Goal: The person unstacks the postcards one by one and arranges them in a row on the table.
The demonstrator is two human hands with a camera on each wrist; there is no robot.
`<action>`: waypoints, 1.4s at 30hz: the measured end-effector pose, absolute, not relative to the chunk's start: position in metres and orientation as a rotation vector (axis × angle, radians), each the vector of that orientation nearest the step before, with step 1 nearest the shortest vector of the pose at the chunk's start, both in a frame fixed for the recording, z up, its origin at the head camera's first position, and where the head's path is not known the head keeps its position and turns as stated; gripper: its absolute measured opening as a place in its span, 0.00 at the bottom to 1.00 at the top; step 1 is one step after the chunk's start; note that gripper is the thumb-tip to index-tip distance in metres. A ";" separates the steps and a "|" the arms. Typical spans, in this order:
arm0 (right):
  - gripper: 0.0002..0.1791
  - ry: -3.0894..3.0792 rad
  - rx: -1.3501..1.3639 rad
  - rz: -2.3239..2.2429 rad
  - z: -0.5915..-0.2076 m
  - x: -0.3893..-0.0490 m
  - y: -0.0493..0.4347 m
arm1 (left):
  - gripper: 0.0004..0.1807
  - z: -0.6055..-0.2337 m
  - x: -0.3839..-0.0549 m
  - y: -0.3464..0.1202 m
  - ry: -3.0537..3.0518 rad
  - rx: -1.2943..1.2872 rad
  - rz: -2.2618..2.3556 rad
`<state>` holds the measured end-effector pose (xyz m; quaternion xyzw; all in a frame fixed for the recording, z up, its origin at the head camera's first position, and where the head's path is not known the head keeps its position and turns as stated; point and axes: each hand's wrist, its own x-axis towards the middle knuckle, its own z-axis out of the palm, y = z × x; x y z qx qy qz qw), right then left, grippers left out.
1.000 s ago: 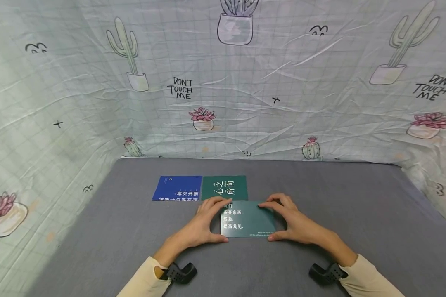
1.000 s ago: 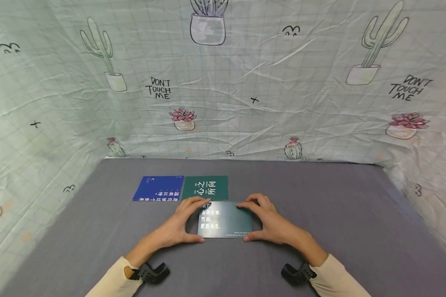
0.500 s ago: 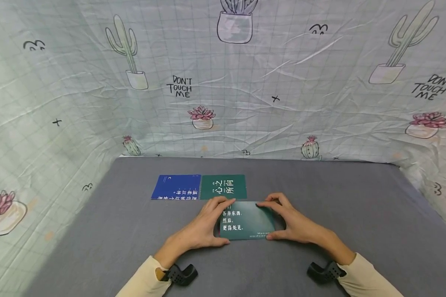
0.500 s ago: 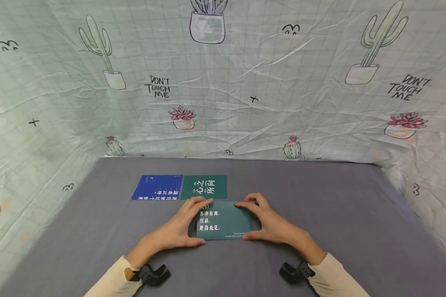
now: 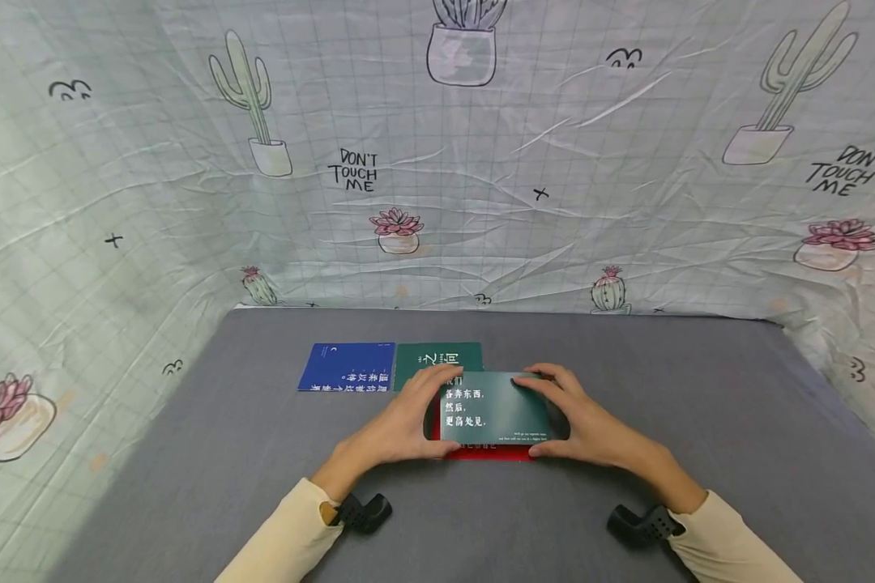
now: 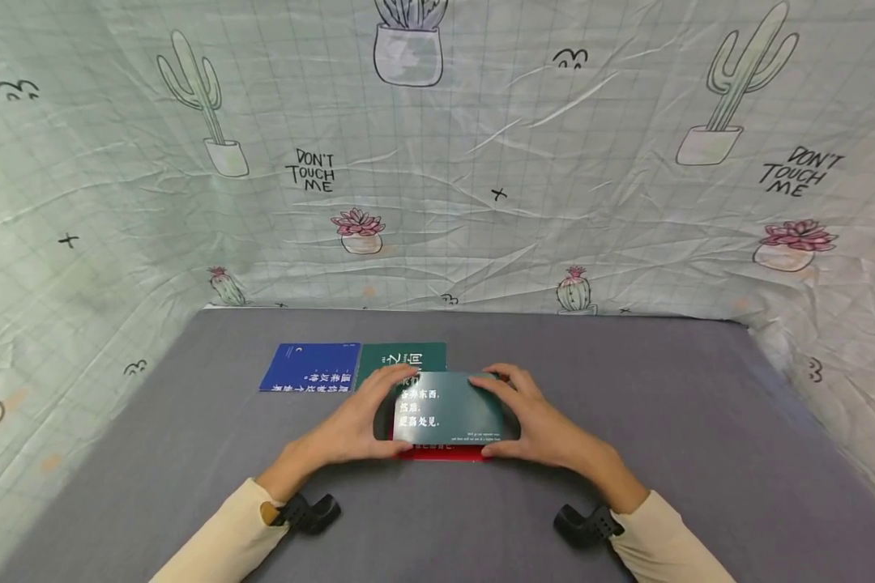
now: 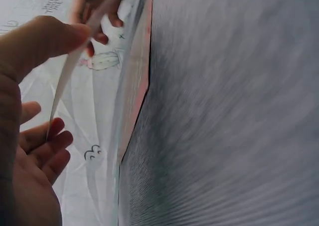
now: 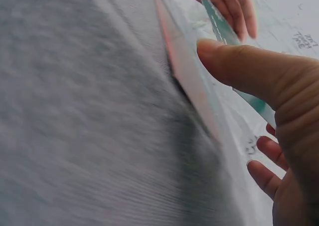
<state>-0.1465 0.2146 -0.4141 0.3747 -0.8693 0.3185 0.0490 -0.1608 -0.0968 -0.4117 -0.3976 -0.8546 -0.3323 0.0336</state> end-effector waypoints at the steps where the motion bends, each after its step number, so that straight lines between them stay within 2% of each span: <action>1: 0.50 -2.635 1.141 0.955 -0.413 -0.148 0.216 | 0.51 -0.410 -0.163 -0.095 -2.634 -1.226 -1.016; 15: 0.47 -2.734 1.063 1.022 -0.389 -0.197 0.241 | 0.54 -0.392 -0.212 -0.067 -2.815 -1.177 -0.917; 24: 0.47 -2.864 1.010 1.013 -0.395 -0.217 0.250 | 0.53 -0.398 -0.228 -0.053 -2.930 -1.093 -0.871; 32: 0.45 -2.969 0.961 0.983 -0.400 -0.233 0.256 | 0.56 -0.402 -0.243 -0.039 -3.015 -1.010 -0.593; 42: 0.44 -3.018 0.962 0.979 -0.408 -0.240 0.261 | 0.52 -0.404 -0.253 -0.034 -3.108 -0.977 -0.563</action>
